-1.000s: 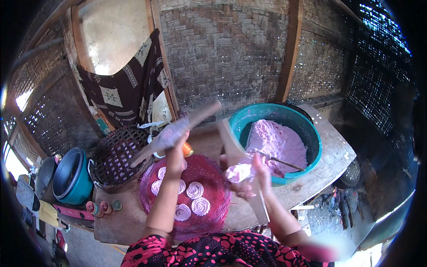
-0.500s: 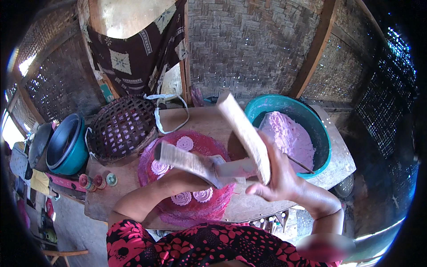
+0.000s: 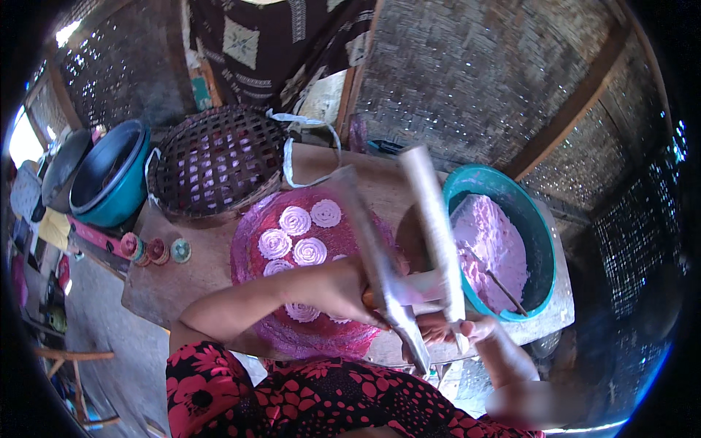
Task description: The person scoops pink dough from a green bowl and uses a wooden extruder to form spiral shapes onto a pink mat. They repeatedly extrude, release, and arrange the spirals, then transfer the mat with the formed shapes into a woven basket.
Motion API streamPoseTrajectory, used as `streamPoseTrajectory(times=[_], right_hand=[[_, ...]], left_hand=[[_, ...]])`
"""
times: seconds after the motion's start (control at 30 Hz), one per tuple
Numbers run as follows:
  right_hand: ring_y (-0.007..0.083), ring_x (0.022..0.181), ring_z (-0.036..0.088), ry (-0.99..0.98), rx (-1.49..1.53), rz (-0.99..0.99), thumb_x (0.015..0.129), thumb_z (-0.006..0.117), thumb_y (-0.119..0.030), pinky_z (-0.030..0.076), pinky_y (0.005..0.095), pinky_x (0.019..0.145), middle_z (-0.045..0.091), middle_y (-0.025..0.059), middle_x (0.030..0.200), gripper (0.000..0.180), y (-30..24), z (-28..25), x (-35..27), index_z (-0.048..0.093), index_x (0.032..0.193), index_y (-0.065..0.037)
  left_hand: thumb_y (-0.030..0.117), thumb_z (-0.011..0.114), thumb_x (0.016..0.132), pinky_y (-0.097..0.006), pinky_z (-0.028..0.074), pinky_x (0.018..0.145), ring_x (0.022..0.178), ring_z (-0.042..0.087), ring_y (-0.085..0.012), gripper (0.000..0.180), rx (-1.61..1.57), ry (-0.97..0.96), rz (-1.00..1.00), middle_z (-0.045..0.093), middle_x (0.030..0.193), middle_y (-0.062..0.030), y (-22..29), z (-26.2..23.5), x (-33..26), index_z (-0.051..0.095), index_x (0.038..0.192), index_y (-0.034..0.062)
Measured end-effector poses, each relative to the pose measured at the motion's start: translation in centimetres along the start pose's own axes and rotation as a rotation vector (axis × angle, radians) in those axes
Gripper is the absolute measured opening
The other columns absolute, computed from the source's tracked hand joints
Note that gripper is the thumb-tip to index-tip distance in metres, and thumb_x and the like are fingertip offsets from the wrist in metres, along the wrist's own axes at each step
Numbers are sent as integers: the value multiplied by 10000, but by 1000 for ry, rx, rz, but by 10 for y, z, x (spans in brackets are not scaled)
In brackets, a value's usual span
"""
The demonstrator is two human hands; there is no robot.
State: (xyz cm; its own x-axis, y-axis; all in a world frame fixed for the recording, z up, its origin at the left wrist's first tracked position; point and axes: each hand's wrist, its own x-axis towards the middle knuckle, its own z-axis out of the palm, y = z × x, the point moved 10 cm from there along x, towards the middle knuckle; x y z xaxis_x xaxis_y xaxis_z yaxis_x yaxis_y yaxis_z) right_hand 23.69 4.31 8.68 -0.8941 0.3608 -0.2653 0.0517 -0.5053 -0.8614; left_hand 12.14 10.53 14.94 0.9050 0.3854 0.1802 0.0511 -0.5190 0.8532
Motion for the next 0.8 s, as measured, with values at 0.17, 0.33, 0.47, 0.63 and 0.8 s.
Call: streamPoseTrajectory(times=[0.17, 0.33, 0.47, 0.63, 0.8], right_hand=[[323, 1003, 601, -302, 511, -341, 585, 560, -958, 472, 463, 909, 540, 239, 1288, 1355, -10, 11, 30, 275, 1496, 4], [350, 928, 627, -232, 478, -410, 581, 505, -987, 501, 430, 791, 565, 248, 1247, 1361, -34, -33, 72, 245, 1510, -26], [349, 977, 595, 96, 364, -88, 653, 421, -984, 446, 439, 876, 583, 246, 1146, 1318, -10, -80, 94, 272, 1498, 17], [323, 1001, 609, 313, 228, -16, 760, 478, -884, 460, 412, 907, 588, 226, 1147, 1174, -2, -116, 82, 299, 1480, 26], [300, 1004, 612, 377, 149, -42, 815, 465, -837, 463, 397, 906, 593, 215, 1147, 1097, -7, -136, 75, 336, 1467, 34]], left_hand=[[667, 548, 901, -551, 340, 1138, 1369, 405, -384, 993, -912, 425, 499, 215, 1589, -185, 44, -128, 11, 32, 1594, 177], [345, 544, 925, -470, 400, 1100, 1256, 521, -362, 655, -997, 392, 558, 547, 1305, -243, 8, -177, 61, 394, 1419, -58], [364, 562, 912, -523, 354, 1144, 1229, 561, -357, 606, -1448, 481, 386, 585, 1289, -219, -106, -195, 53, 477, 1382, -9], [352, 573, 895, -592, 290, 1159, 1214, 575, -364, 557, -1594, 377, 576, 628, 1260, -200, -165, -187, 70, 535, 1349, 32], [302, 603, 859, -603, 254, 1179, 1195, 583, -362, 536, -1648, 358, 578, 636, 1241, -194, -184, -188, 90, 564, 1323, 36]])
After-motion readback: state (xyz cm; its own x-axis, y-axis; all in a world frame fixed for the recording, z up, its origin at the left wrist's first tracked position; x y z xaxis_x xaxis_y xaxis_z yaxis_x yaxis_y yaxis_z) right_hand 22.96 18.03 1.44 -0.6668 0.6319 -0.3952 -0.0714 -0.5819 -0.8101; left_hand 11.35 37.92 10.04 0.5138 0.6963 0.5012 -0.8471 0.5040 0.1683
